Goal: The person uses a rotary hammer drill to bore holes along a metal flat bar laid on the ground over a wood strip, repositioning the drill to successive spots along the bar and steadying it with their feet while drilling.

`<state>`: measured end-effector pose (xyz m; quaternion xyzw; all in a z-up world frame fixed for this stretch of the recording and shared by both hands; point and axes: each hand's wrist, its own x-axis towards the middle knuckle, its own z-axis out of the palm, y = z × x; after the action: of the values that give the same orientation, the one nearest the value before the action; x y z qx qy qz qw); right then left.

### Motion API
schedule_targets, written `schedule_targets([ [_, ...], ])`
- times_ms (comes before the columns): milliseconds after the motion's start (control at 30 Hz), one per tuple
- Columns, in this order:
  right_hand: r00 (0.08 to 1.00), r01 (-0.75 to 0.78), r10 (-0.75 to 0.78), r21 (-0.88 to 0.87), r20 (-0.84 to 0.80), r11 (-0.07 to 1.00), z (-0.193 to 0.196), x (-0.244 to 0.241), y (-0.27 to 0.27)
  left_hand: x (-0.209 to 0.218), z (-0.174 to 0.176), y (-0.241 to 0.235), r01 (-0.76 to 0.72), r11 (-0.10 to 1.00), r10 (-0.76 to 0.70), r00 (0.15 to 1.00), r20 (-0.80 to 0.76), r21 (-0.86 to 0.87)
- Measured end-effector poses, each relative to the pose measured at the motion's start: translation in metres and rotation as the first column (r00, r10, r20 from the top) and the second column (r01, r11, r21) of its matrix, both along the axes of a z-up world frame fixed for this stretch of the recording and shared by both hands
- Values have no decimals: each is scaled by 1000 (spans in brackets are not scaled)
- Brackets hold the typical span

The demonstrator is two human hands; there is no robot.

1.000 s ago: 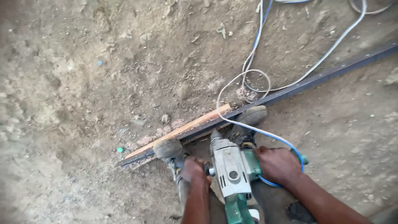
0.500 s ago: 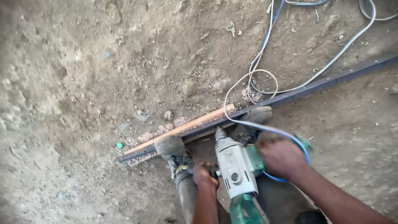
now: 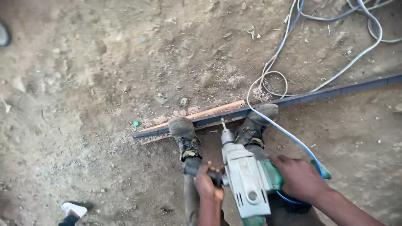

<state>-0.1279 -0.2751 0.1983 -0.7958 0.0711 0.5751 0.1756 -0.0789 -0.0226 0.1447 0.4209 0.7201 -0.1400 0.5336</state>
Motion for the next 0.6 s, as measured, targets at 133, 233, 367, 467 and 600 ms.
schedule_targets([
  [133, 993, -12, 8, 36, 120, 999, 1, -38, -34, -40, 12, -2, -215, 969, 212, 977, -35, -121],
  [233, 974, -61, 47, 56, 222, 997, -13, -89, -51, -47, 33, -15, -229, 965, 225, 973, -42, -128],
  [367, 931, -146, 187, -148, 315, 978, -27, -133, -56, -52, 43, -14, -187, 974, 182, 982, -47, -126],
  [467, 946, -19, 89, -224, 311, 975, -8, -151, -46, -79, 36, 10, -195, 969, 190, 981, -47, -155],
  [600, 987, 121, -58, -457, 148, 881, -13, -253, -75, -92, 39, 57, -232, 972, 228, 969, -90, -39],
])
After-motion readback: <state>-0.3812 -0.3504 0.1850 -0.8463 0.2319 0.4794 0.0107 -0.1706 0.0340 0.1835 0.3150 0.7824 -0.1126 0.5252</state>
